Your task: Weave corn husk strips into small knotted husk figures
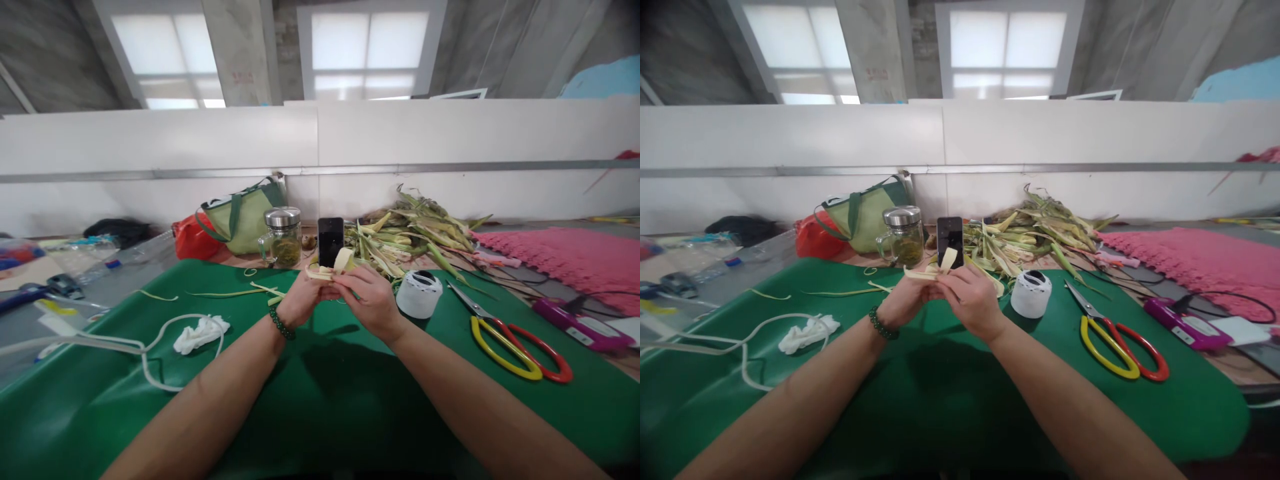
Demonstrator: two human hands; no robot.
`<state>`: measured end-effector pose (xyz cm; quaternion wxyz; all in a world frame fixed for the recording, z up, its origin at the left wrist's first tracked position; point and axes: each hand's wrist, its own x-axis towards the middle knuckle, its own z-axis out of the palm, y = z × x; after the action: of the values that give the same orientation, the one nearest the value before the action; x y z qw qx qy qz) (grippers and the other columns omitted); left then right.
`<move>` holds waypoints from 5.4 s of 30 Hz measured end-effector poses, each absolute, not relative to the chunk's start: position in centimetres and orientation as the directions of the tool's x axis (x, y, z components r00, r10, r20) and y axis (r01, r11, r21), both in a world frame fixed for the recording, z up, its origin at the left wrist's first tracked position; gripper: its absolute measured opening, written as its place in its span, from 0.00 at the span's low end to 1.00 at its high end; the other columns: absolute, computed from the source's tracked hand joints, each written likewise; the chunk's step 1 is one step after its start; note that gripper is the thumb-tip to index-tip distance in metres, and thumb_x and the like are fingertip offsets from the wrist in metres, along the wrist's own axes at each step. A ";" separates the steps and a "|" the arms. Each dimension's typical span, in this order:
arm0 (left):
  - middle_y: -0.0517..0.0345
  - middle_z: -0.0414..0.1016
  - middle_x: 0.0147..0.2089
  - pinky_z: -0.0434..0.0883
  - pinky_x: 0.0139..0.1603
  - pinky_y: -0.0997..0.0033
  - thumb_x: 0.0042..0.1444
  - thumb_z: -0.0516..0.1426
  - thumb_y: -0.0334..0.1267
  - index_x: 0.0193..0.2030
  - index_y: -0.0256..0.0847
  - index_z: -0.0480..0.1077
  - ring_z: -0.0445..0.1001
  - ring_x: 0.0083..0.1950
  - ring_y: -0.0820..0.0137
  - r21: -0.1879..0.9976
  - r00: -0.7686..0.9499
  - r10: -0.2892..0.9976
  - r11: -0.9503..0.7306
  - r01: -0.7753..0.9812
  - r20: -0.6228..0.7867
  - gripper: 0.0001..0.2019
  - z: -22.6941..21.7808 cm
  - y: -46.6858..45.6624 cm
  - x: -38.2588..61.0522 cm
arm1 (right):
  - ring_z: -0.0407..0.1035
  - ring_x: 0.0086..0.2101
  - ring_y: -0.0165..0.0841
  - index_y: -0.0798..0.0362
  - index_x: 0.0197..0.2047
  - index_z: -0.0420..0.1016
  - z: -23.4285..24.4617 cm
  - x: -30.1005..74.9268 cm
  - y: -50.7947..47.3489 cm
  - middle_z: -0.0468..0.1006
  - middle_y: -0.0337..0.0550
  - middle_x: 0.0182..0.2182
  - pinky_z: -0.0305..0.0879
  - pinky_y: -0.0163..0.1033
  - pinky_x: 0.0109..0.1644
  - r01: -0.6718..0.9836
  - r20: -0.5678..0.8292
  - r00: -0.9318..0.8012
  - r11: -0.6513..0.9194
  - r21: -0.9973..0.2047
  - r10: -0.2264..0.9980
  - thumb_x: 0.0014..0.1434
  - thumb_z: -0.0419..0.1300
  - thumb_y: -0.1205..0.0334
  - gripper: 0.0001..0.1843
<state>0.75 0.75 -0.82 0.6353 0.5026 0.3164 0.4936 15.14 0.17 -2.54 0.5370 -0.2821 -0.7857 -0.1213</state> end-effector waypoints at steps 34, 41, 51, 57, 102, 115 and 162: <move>0.53 0.78 0.33 0.71 0.42 0.68 0.42 0.64 0.52 0.35 0.35 0.72 0.76 0.35 0.68 0.995 0.474 0.875 -0.085 -0.050 0.098 0.21 -0.1 1.5 -1.5 | 0.66 0.25 0.31 0.54 0.30 0.74 -0.7 18.1 1.8 0.74 0.40 0.24 0.60 0.37 0.30 0.301 0.314 -0.401 0.447 -0.842 0.861 0.52 0.60 0.51 0.13; 0.55 0.77 0.34 0.71 0.41 0.69 0.42 0.64 0.47 0.34 0.35 0.72 0.75 0.38 0.68 0.993 0.409 0.908 -0.058 -0.103 0.095 0.18 -0.5 1.3 -0.7 | 0.64 0.33 0.34 0.52 0.28 0.70 -1.2 17.0 1.0 0.72 0.42 0.27 0.61 0.40 0.38 0.555 0.809 -0.376 0.809 -0.194 0.452 0.56 0.59 0.62 0.06; 0.55 0.76 0.31 0.72 0.37 0.70 0.44 0.63 0.50 0.29 0.36 0.72 0.73 0.34 0.69 0.979 0.387 0.921 0.029 -0.199 0.052 0.17 0.1 0.2 -0.1 | 0.64 0.29 0.32 0.52 0.27 0.67 -1.9 15.9 0.3 0.70 0.41 0.23 0.60 0.36 0.35 0.654 0.839 -0.344 0.749 -0.108 0.422 0.59 0.54 0.62 0.09; 0.59 0.73 0.27 0.70 0.32 0.75 0.43 0.65 0.45 0.25 0.35 0.70 0.72 0.30 0.72 0.972 0.317 0.948 0.042 -0.231 0.035 0.14 -0.6 0.8 0.1 | 0.67 0.32 0.37 0.56 0.33 0.71 -2.2 15.5 0.0 0.75 0.46 0.28 0.58 0.37 0.33 0.770 0.804 -0.411 0.636 0.054 0.429 0.55 0.57 0.60 0.07; 0.59 0.75 0.22 0.68 0.28 0.76 0.41 0.64 0.39 0.24 0.34 0.74 0.70 0.24 0.74 0.956 0.105 0.957 -0.280 0.089 0.270 0.09 -0.8 2.0 -0.6 | 0.72 0.27 0.30 0.55 0.30 0.76 -0.2 17.1 0.0 0.77 0.41 0.25 0.69 0.37 0.33 0.082 0.313 -0.412 0.377 -0.923 0.856 0.48 0.62 0.59 0.08; 0.57 0.77 0.24 0.71 0.30 0.74 0.40 0.65 0.40 0.27 0.35 0.76 0.73 0.26 0.72 0.983 0.264 0.953 -0.171 0.073 0.146 0.10 -0.3 1.4 -0.6 | 0.70 0.29 0.29 0.54 0.38 0.76 -1.4 17.0 0.6 0.75 0.45 0.34 0.65 0.34 0.31 0.480 0.657 -0.423 0.769 -0.422 0.624 0.62 0.50 0.63 0.13; 0.55 0.79 0.33 0.74 0.42 0.68 0.48 0.61 0.47 0.31 0.36 0.75 0.77 0.35 0.67 0.958 0.533 0.841 -0.222 0.183 0.093 0.14 -1.3 1.4 -0.2 | 0.64 0.21 0.26 0.52 0.30 0.66 -1.8 16.5 1.2 0.69 0.35 0.21 0.58 0.32 0.27 0.468 0.530 -0.351 0.635 -0.614 0.772 0.61 0.52 0.59 0.10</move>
<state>-0.20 1.37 -1.27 0.5094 0.7120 0.3596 0.3229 16.53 1.25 -1.83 0.4184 -0.3867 -0.8016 0.1814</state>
